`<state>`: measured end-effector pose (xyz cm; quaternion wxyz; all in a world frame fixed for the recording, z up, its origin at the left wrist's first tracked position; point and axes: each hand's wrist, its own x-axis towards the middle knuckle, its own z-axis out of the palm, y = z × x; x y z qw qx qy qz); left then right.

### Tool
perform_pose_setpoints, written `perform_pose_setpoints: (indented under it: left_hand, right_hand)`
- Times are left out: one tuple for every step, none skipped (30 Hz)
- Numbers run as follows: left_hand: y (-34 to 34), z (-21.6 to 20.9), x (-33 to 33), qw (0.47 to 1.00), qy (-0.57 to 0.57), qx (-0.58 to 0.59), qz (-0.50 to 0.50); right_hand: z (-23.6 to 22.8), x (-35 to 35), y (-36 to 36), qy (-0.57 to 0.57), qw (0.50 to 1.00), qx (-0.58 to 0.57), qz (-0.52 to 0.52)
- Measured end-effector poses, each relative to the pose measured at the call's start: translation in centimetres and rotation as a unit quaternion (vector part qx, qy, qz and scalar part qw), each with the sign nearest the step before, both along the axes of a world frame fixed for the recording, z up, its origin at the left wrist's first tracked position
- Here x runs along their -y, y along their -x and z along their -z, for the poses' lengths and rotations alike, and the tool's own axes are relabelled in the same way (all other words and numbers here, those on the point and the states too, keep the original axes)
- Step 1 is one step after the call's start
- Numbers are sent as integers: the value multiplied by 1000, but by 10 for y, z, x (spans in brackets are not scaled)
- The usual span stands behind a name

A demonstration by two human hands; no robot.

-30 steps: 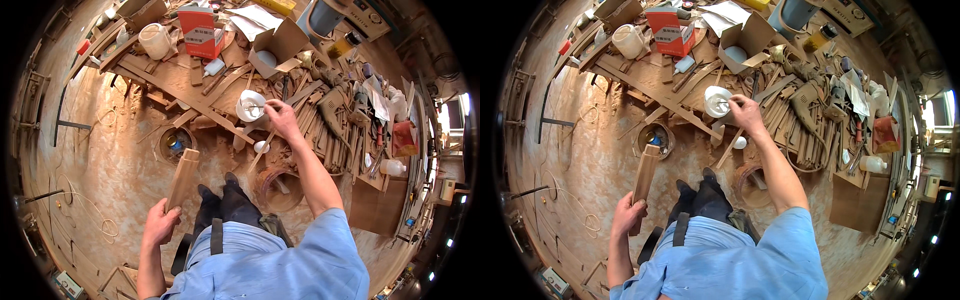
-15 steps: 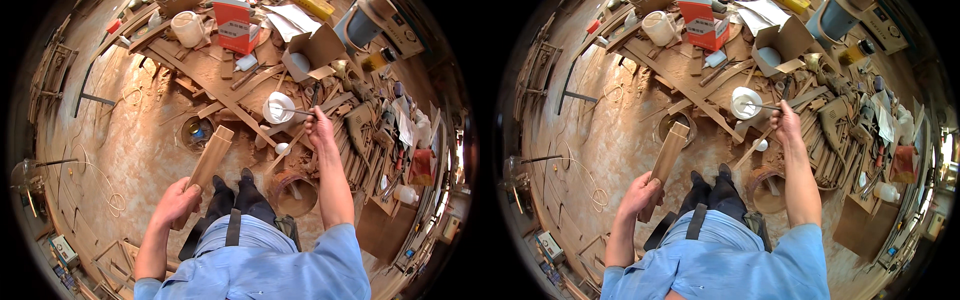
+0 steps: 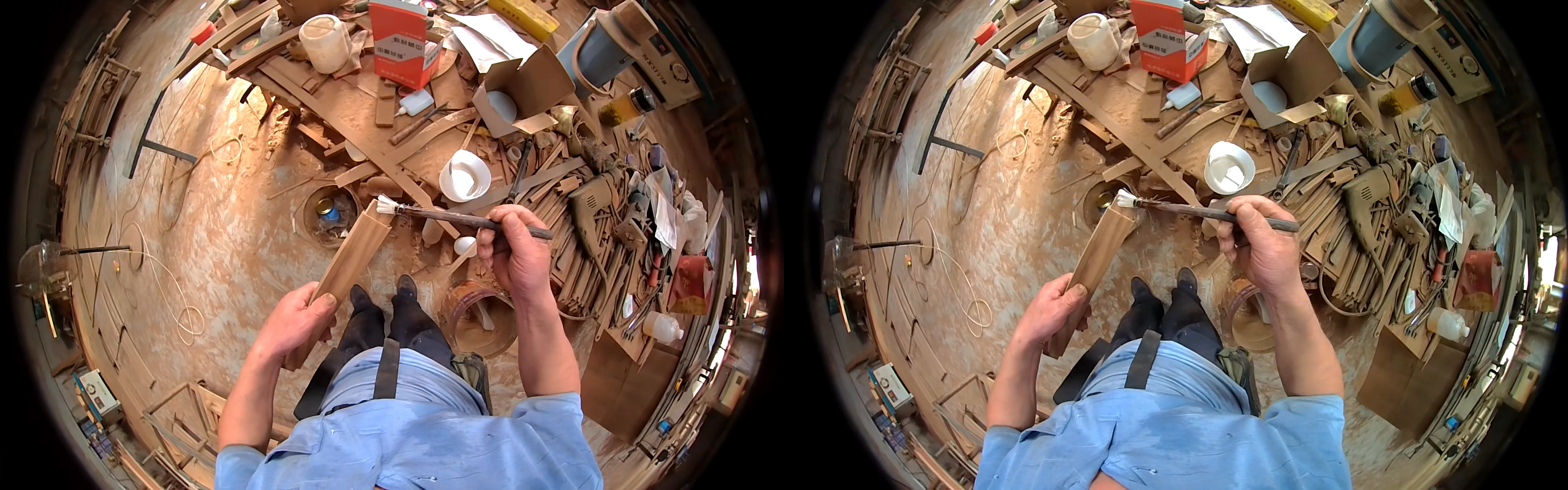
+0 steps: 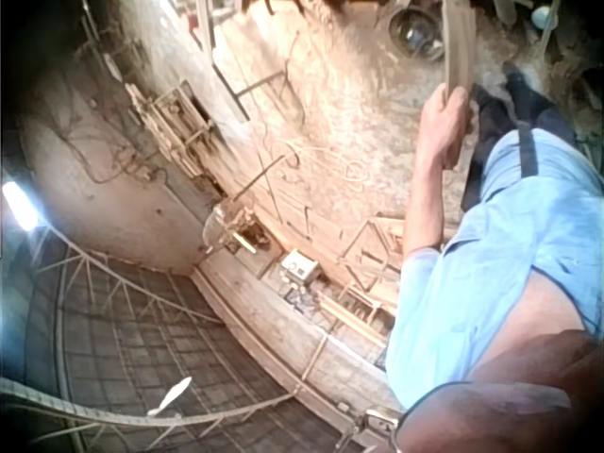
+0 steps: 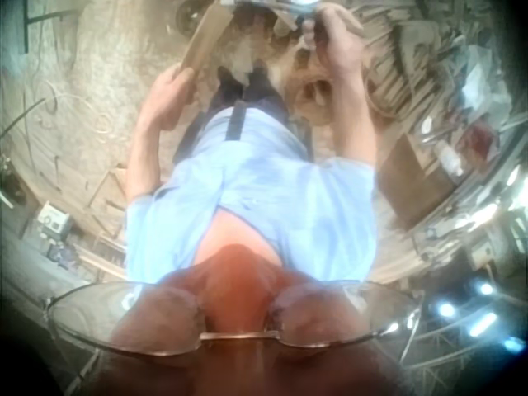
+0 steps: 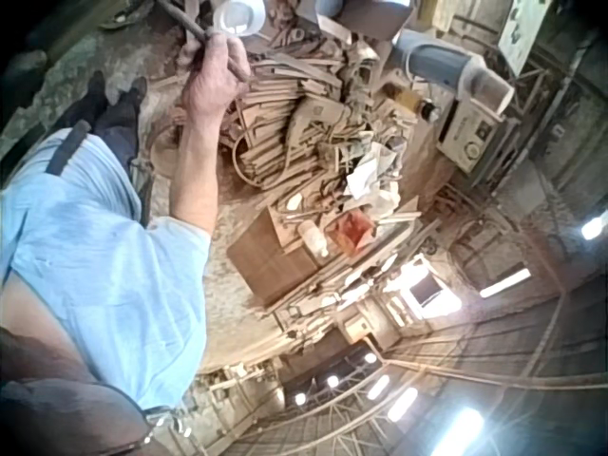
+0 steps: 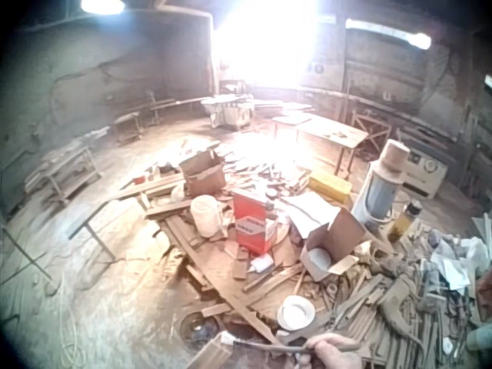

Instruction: The person selects a metal clamp and secures two wooden boards together on a workbench. They then apply glue to several thin wooden strips using a brush and place them onto the clamped boards. Finally, they use a hammer to drive nails into the wooden assembly to fasten the pieces.

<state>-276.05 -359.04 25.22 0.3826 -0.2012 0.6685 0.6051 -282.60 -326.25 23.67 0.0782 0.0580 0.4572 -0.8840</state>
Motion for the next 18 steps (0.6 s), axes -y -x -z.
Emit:
perform_pose_setpoints:
  left_hand:
    - [-2,2,1,1000,-5,-3,1]
    - [-4,3,3,1000,-9,-5,3]
    - [-5,3,3,1000,-15,-6,2]
    - [-6,3,4,1000,-21,-8,2]
    - [-8,3,5,1000,-27,-9,1]
    - [-10,3,6,1000,-28,-11,0]
    - [-12,3,6,1000,-28,-12,-2]
    - [-13,3,7,999,-29,-14,-3]
    - [-15,3,7,999,-32,-13,-9]
    - [-17,5,8,999,-35,-12,-15]
    - [-19,6,9,999,-38,-12,-20]
    - [-20,7,9,999,-39,-12,-17]
    - [-21,7,10,999,-39,-13,-14]
    - [-22,8,10,999,-40,-14,-11]
    - [-23,6,10,999,-44,-10,-14]
    - [-23,4,9,999,-47,-6,-17]
    - [-24,2,9,999,-50,-4,-23]
    - [-24,2,10,999,-36,-1,-18]
  right_hand:
    - [0,2,-1,-9,1000,1,-8]
    - [-1,3,-2,-21,1000,11,-15]
    - [-1,4,-3,-34,999,22,-23]
    - [-2,5,-4,-47,998,32,-30]
    - [1,4,-6,-91,995,30,-37]
    - [0,2,-9,-100,994,35,-37]
    - [0,0,-11,-110,992,41,-36]
    - [0,-3,-13,-120,991,46,-35]
    - [2,-5,-15,-127,991,32,-22]
    - [2,-4,-16,-110,994,12,-14]
    - [1,-3,-18,-93,996,-9,-5]
    - [0,-1,-19,-76,997,-29,4]
    - [-4,2,-20,-101,995,-15,-8]
    - [-9,6,-20,-127,992,-1,-20]
    - [-13,8,-21,-152,988,13,-33]
    - [-12,8,-23,-161,986,21,-35]
    - [-10,8,-23,-169,985,27,-40]
    - [-9,7,-23,-176,983,32,-46]
